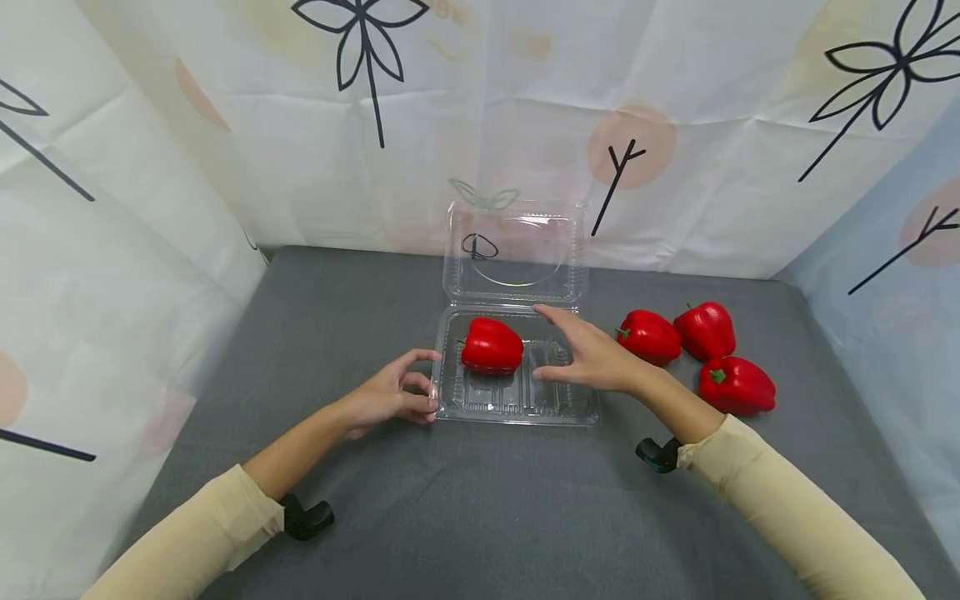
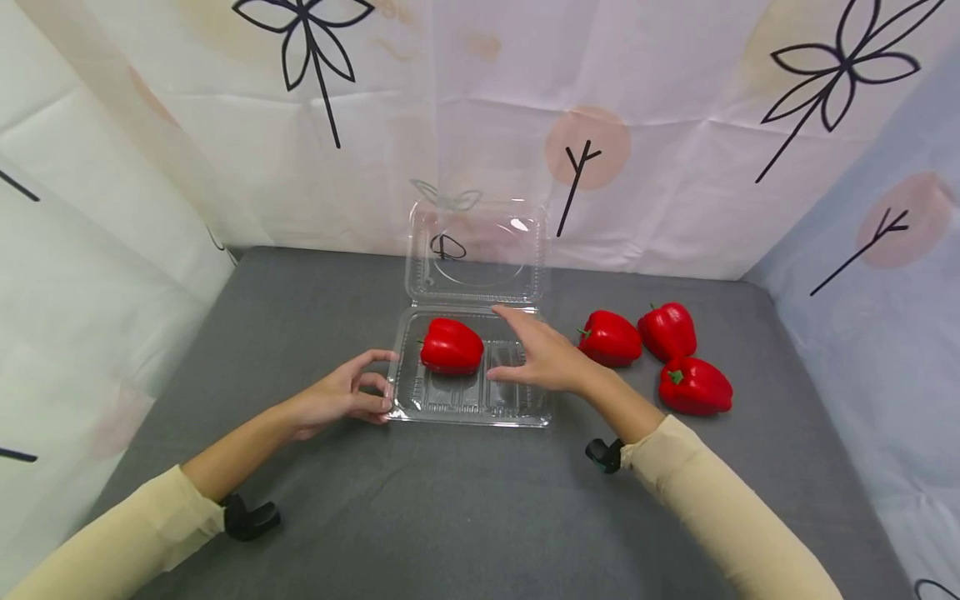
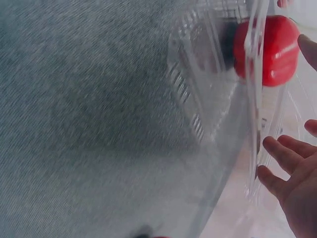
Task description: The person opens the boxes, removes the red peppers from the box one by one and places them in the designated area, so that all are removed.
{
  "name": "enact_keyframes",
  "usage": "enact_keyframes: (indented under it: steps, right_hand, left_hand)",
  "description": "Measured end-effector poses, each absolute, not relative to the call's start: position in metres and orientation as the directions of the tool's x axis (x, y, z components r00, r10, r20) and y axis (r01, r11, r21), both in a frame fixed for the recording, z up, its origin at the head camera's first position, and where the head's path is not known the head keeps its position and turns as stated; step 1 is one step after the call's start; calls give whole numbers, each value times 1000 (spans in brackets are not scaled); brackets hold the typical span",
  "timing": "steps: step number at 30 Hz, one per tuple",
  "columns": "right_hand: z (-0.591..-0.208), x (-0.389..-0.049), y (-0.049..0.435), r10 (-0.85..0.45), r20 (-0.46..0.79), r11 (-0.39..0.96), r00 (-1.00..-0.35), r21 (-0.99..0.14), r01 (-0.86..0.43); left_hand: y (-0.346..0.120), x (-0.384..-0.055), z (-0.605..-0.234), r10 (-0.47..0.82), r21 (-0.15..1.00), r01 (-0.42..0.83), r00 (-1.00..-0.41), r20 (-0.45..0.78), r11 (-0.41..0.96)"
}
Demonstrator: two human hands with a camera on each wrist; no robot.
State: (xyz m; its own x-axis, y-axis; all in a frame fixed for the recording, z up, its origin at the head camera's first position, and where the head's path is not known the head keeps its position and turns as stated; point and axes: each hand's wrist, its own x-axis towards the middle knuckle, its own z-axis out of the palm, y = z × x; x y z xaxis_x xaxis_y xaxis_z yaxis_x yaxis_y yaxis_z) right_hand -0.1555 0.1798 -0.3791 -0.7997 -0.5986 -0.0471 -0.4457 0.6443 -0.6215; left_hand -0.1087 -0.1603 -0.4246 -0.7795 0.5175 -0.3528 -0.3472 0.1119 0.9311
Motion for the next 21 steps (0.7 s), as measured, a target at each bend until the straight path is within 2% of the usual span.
enact_keyframes:
  steps: [21]
  right_hand:
    - [-383,-160,141,-651,-69,618,-756,-628,-474]
  left_hand:
    - [-160,-108,-422,516,929,-350,-778,-359,120]
